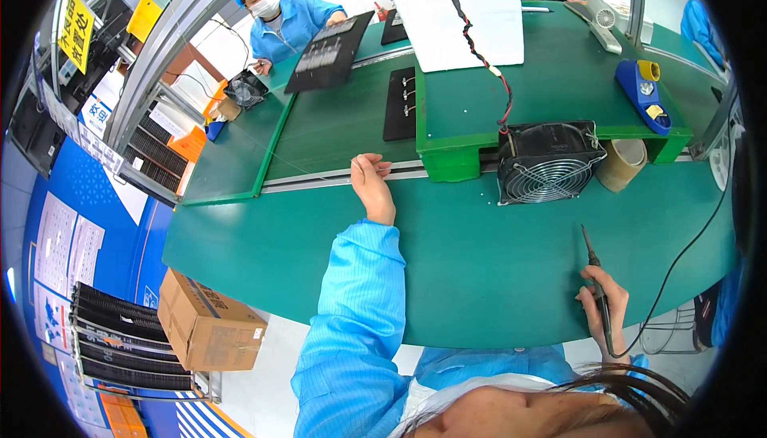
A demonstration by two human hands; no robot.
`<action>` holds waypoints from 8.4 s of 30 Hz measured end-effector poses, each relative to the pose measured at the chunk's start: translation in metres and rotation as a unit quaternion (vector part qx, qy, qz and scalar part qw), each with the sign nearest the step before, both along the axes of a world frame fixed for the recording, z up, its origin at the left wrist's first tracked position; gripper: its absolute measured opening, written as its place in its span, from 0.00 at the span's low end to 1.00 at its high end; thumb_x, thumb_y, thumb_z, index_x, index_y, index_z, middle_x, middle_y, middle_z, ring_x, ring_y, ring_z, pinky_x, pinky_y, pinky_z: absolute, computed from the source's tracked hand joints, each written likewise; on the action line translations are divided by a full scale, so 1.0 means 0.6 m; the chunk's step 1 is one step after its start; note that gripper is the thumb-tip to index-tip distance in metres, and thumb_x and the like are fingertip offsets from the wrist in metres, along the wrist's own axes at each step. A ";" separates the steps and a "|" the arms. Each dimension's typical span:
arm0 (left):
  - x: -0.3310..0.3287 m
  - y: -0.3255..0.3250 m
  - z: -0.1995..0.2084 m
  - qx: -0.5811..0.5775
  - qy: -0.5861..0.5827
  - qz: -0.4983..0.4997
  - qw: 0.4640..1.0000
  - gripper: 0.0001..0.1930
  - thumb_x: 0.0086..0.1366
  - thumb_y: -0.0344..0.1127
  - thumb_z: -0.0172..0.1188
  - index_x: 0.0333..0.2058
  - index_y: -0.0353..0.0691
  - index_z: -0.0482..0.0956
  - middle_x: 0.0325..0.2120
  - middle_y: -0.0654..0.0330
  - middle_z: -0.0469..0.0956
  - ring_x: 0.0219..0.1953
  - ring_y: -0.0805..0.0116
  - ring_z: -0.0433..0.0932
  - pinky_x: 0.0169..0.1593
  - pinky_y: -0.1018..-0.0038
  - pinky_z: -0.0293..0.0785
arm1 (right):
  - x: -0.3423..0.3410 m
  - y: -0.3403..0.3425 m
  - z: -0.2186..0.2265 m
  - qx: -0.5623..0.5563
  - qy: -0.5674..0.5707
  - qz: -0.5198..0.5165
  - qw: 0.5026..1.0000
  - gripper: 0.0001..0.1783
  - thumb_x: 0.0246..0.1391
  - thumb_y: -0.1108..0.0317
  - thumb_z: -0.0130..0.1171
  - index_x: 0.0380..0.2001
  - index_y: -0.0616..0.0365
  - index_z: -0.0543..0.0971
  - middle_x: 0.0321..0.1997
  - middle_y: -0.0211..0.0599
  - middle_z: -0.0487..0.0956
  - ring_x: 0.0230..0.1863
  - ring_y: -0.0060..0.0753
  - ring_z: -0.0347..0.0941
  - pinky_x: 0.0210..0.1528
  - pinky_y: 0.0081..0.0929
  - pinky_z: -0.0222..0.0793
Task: The person solders wires onto a printed circuit board using a soldering iron.
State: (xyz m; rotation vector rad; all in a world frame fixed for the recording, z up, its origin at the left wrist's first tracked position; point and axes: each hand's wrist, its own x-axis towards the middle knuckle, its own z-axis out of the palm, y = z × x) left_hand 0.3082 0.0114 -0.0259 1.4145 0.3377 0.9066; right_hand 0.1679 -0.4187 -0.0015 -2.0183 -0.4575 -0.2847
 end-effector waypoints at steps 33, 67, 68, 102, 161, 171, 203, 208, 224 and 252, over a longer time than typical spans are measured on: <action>0.004 0.017 -0.013 -0.003 0.008 0.086 0.996 0.17 0.74 0.43 0.41 0.41 0.34 0.72 0.40 0.54 0.74 0.41 0.65 0.74 0.43 0.70 0.73 | 0.000 0.001 -0.001 0.012 0.020 -0.005 1.000 0.17 0.48 0.80 0.58 0.44 0.66 0.76 0.35 0.43 0.80 0.23 0.26 0.76 0.27 0.21 0.70; 0.009 0.063 -0.009 -0.124 -0.011 0.106 0.986 0.24 0.72 0.47 0.45 0.57 0.35 0.62 0.51 0.49 0.68 0.50 0.56 0.70 0.54 0.63 0.70 | -0.001 0.000 -0.001 0.007 0.019 -0.007 1.000 0.17 0.47 0.80 0.58 0.44 0.66 0.76 0.35 0.44 0.80 0.23 0.26 0.76 0.27 0.21 0.69; 0.008 0.071 -0.007 -0.202 -0.044 0.124 0.971 0.25 0.72 0.50 0.45 0.58 0.35 0.60 0.51 0.49 0.68 0.51 0.57 0.70 0.53 0.65 0.71 | 0.000 0.001 0.001 0.008 0.022 -0.005 1.000 0.17 0.46 0.80 0.58 0.44 0.66 0.76 0.35 0.44 0.80 0.23 0.26 0.76 0.27 0.21 0.69; -0.203 0.230 -0.003 -0.364 -0.275 -0.047 0.888 0.19 0.70 0.46 0.48 0.51 0.40 0.73 0.51 0.55 0.75 0.52 0.57 0.72 0.58 0.58 0.65 | 0.001 -0.003 -0.009 0.022 0.020 0.007 1.000 0.17 0.49 0.79 0.58 0.45 0.64 0.76 0.35 0.42 0.80 0.23 0.25 0.74 0.28 0.21 0.70; -0.465 0.079 0.104 0.026 0.411 -0.318 0.854 0.13 0.72 0.33 0.45 0.37 0.32 0.76 0.31 0.60 0.76 0.31 0.72 0.76 0.37 0.76 0.75 | -0.071 0.035 0.029 -0.078 -0.102 0.108 0.986 0.19 0.47 0.81 0.60 0.45 0.63 0.76 0.36 0.48 0.79 0.35 0.50 0.77 0.36 0.35 0.73; -0.358 -0.103 0.126 0.060 0.399 -0.434 0.806 0.14 0.73 0.33 0.43 0.36 0.28 0.74 0.36 0.56 0.73 0.37 0.67 0.76 0.42 0.72 0.79 | -0.067 -0.084 0.021 -0.079 -0.095 -0.166 0.978 0.17 0.52 0.81 0.58 0.47 0.61 0.77 0.35 0.45 0.80 0.37 0.37 0.79 0.41 0.25 0.72; -0.265 -0.301 0.136 -0.052 0.396 -0.686 0.608 0.08 0.71 0.31 0.39 0.44 0.36 0.66 0.23 0.58 0.74 0.12 0.77 0.67 0.17 0.80 0.62 | 0.034 0.064 0.102 0.102 0.164 0.304 0.933 0.20 0.53 0.78 0.57 0.51 0.62 0.73 0.41 0.43 0.78 0.28 0.26 0.78 0.29 0.20 0.73; -0.276 -0.305 0.134 0.057 0.327 -0.669 0.665 0.10 0.71 0.29 0.37 0.46 0.36 0.67 0.23 0.61 0.74 0.15 0.79 0.68 0.17 0.82 0.62 | 0.039 0.097 0.112 0.080 0.159 0.338 0.924 0.22 0.52 0.78 0.59 0.52 0.66 0.71 0.41 0.42 0.77 0.28 0.23 0.78 0.27 0.18 0.73; -0.289 -0.191 0.141 0.092 0.302 -0.563 0.764 0.10 0.67 0.27 0.53 0.44 0.36 0.80 0.27 0.62 0.78 0.25 0.80 0.71 0.29 0.83 0.66 | 0.065 0.098 0.132 0.091 0.286 0.309 0.902 0.22 0.54 0.85 0.54 0.53 0.61 0.72 0.43 0.41 0.77 0.27 0.23 0.79 0.23 0.19 0.76; -0.219 -0.148 0.158 0.412 0.227 -0.250 0.846 0.08 0.53 0.19 0.63 0.33 0.36 0.82 0.25 0.58 0.71 0.24 0.66 0.70 0.27 0.73 0.65 | 0.140 0.095 0.084 -0.030 0.021 0.231 0.972 0.22 0.49 0.60 0.67 0.42 0.68 0.80 0.32 0.48 0.82 0.31 0.39 0.81 0.34 0.28 0.76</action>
